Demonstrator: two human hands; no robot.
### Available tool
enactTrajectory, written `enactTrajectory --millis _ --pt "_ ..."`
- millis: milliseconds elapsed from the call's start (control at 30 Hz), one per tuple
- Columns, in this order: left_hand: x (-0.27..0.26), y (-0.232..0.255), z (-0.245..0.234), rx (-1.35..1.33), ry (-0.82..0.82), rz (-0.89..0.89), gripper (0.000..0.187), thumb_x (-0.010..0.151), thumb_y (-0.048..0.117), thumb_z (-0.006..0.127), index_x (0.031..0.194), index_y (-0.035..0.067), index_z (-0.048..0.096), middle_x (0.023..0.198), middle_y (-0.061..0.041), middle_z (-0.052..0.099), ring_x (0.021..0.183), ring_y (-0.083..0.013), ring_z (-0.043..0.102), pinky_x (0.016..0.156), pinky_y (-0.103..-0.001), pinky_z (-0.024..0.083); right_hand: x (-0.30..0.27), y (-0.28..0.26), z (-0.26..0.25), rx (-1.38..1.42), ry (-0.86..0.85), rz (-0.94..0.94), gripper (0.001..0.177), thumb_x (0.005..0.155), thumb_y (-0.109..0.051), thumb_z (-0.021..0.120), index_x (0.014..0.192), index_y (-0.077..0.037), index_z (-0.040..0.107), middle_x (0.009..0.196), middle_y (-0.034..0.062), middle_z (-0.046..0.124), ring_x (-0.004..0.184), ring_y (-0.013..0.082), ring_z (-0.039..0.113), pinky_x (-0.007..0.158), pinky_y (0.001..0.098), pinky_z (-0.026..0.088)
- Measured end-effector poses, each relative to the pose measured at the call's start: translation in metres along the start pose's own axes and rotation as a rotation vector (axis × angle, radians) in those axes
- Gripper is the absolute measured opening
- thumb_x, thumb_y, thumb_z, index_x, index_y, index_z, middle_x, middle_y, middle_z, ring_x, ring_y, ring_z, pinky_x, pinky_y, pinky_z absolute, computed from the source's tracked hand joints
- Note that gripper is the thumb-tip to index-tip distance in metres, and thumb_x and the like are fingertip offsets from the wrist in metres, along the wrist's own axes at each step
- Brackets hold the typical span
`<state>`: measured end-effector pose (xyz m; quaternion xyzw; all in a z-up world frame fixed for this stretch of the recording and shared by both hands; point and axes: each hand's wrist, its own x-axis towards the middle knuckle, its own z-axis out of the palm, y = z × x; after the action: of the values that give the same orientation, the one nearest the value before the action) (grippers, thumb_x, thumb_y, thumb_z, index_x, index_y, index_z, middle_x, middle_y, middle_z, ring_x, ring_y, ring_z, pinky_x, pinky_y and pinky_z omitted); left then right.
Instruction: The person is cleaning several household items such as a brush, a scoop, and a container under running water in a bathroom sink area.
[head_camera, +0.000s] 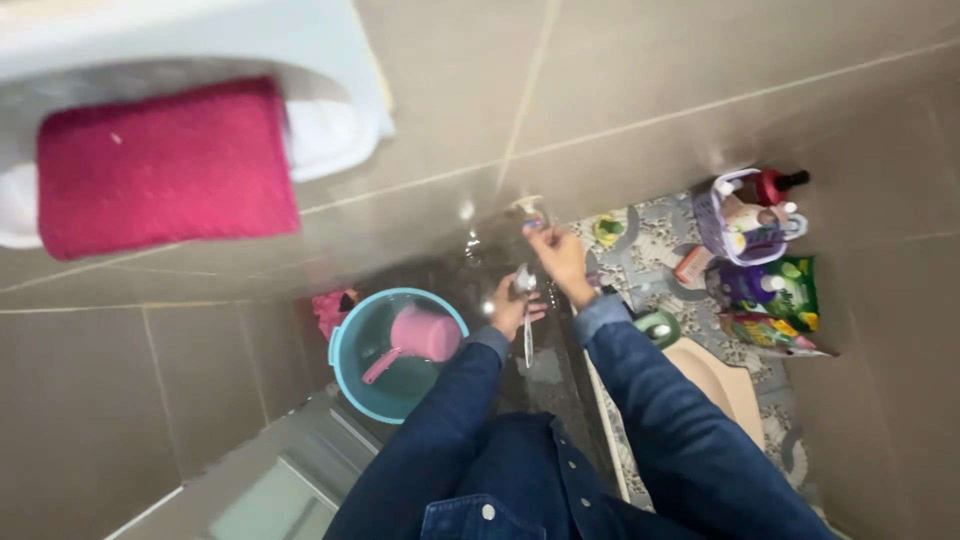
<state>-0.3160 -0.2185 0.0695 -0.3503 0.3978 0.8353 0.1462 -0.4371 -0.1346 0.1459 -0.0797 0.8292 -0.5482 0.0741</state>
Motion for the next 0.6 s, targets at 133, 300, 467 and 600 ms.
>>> enactTrajectory --millis 133,300,467,600 --pt "0.001 0.005 -0.005 0.009 -0.049 -0.004 0.056 0.095 -0.008 0.042 0.143 0.02 0.04 0.117 -0.02 0.065 0.088 -0.0356 0.075 0.074 -0.048 0.065 0.015 -0.025 0.007 -0.043 0.019 0.225 0.045 0.087 -0.04 0.08 0.069 0.0 0.069 0.056 0.0075 0.064 0.051 0.0121 0.06 0.05 0.0328 0.046" --pt "0.013 0.008 -0.001 0.034 -0.02 -0.06 0.049 0.104 0.001 0.046 0.149 0.019 0.037 0.118 -0.018 0.068 0.086 -0.0308 0.076 0.077 -0.048 0.064 0.021 0.013 0.013 -0.278 0.094 0.16 0.039 0.081 -0.036 0.079 0.068 0.0 0.07 0.057 0.0132 0.065 0.052 0.0179 0.066 0.052 0.0371 0.05" --pt "0.023 0.008 0.002 0.094 0.007 -0.106 0.056 0.102 0.004 0.045 0.152 0.027 0.036 0.108 -0.015 0.071 0.075 -0.0272 0.073 0.066 -0.043 0.057 0.017 0.017 0.013 -0.26 0.055 0.172 0.042 0.081 -0.038 0.076 0.07 0.002 0.07 0.059 0.0181 0.065 0.055 0.0259 0.067 0.055 0.0422 0.051" --pt "0.03 0.026 0.0 0.16 0.024 -0.171 0.059 0.096 0.003 0.044 0.149 0.028 0.042 0.1 -0.013 0.073 0.07 -0.0276 0.072 0.057 -0.04 0.053 0.027 0.046 0.019 -0.364 0.027 0.128 0.047 0.079 -0.043 0.079 0.071 0.002 0.07 0.064 0.0212 0.066 0.061 0.0298 0.069 0.059 0.0439 0.053"
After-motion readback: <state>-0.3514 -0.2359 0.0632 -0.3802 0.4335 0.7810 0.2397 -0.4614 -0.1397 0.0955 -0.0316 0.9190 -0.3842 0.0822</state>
